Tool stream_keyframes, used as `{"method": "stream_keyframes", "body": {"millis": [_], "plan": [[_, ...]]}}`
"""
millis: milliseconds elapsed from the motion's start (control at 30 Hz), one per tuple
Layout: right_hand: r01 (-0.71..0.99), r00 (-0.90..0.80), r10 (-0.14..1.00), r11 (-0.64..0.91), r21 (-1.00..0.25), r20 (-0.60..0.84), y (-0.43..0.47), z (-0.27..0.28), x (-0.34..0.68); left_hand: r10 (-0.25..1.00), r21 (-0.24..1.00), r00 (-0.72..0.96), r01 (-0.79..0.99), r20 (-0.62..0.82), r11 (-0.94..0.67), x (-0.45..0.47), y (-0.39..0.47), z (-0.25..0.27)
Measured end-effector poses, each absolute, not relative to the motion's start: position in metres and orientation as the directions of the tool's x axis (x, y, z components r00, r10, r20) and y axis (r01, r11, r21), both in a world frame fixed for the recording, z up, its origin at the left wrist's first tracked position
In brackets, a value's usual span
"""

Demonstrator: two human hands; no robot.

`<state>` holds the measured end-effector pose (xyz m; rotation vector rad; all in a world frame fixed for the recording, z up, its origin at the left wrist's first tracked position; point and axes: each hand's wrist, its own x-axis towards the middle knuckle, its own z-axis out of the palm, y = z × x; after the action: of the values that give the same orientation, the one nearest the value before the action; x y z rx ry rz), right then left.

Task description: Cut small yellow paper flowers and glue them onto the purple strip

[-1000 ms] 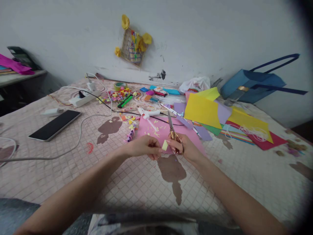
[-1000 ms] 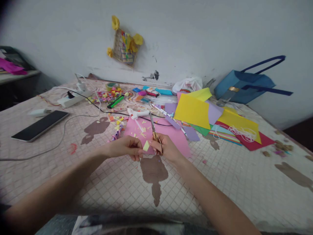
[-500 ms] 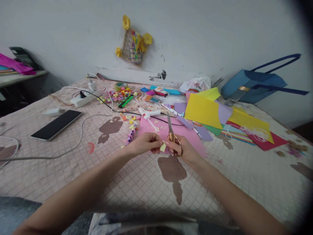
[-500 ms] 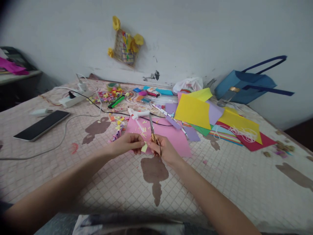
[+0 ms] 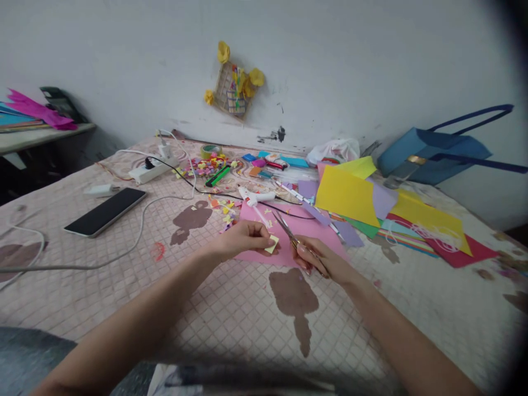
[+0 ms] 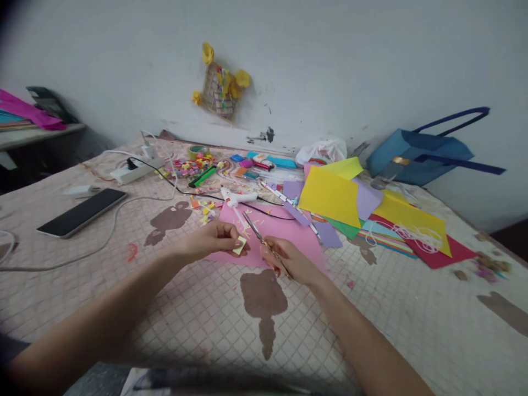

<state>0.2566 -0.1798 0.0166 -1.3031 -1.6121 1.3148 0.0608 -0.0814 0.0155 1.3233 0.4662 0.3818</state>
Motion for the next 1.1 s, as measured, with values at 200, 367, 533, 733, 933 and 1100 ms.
{"method": "stream_keyframes", "body": {"millis": [200,367,533,733,933,1100], "plan": [[0.385,-0.326,0.939,0.032,-0.922,-0.104,-0.183,0.02,0.266,0.49,0.971,0.869,-0.052,-0.071,0.234,0.056,-0.074,0.015],[0.322,-0.14,0.99,0.062,-0.945,0.017,-0.181,0.007,0.252,0.498,0.978,0.862,-0.015,-0.093,0.208,0.062,-0.078,0.008],[0.277,-0.005,0.999,0.042,-0.96,0.042,-0.182,0.0,0.235,0.492,0.979,0.862,0.027,-0.125,0.201,0.071,-0.086,-0.002],[0.225,-0.005,1.0,0.018,-0.974,0.018,-0.183,0.0,0.235,0.44,0.981,0.887,0.066,-0.142,0.183,0.073,-0.088,-0.006],[0.164,0.028,0.997,0.062,-0.984,0.068,-0.182,-0.002,0.232,0.494,0.983,0.856,0.082,-0.154,0.165,0.072,-0.088,-0.002],[0.138,0.001,1.0,0.008,-0.99,0.009,-0.181,-0.009,0.23,0.575,0.974,0.798,0.063,-0.18,0.217,0.074,-0.091,-0.004]]}}
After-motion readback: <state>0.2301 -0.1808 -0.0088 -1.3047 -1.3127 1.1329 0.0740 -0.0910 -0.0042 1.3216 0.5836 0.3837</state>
